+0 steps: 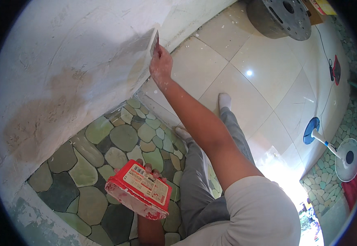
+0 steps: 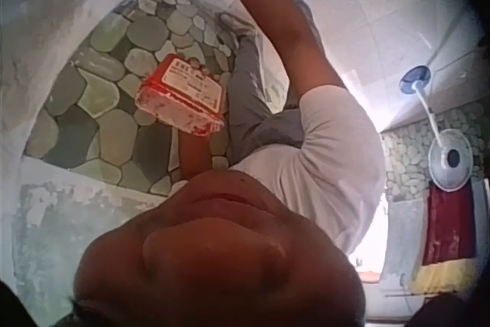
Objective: Using a putty knife and wall compound to patch holes or imperfections in a wall.
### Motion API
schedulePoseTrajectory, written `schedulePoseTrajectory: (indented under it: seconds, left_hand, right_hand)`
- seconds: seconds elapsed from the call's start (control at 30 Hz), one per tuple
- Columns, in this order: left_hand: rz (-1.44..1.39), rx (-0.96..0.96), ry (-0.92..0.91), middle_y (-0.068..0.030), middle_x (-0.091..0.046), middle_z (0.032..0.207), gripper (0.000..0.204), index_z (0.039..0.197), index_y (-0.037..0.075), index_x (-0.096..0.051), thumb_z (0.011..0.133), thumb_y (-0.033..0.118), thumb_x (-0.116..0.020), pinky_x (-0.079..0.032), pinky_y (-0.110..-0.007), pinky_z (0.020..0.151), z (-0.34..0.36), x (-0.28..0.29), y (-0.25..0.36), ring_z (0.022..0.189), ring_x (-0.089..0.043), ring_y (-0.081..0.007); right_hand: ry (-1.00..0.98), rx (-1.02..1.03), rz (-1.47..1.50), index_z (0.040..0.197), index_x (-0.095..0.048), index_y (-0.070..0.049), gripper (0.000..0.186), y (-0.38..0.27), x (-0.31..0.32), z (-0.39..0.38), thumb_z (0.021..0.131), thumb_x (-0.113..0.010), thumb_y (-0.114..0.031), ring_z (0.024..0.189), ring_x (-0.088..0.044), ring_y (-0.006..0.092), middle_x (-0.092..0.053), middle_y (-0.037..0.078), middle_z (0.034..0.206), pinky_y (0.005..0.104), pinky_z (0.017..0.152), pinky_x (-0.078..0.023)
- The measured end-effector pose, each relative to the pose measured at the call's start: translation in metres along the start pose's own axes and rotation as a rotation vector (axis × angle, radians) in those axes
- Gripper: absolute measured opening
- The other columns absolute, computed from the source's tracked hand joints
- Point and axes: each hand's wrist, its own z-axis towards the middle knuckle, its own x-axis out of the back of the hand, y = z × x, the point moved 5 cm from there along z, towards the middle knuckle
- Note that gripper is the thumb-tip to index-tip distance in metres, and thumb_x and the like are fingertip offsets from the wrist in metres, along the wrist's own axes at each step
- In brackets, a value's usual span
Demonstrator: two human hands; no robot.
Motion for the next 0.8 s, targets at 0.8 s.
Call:
schedulePoseTrajectory:
  seconds: [0.8]
  left_hand:
    - [0.012,0.037,0.069,-0.0179,-0.052,0.117,0.089,0.128,0.011,-0.053,0.081,0.083,-0.03,-0.033,-0.056,0.104,-0.005,0.002,-0.001,0.113,-0.049,-0.0364]
  right_hand:
    - [-0.081,0.285,-0.22,0.102,-0.06,0.001,0.021,-0.018,-0.002,-0.019,0.09,-0.046,-0.01,0.086,-0.059,0.0414,-0.061,0.024,0.088,0.0449,0.077,-0.046]
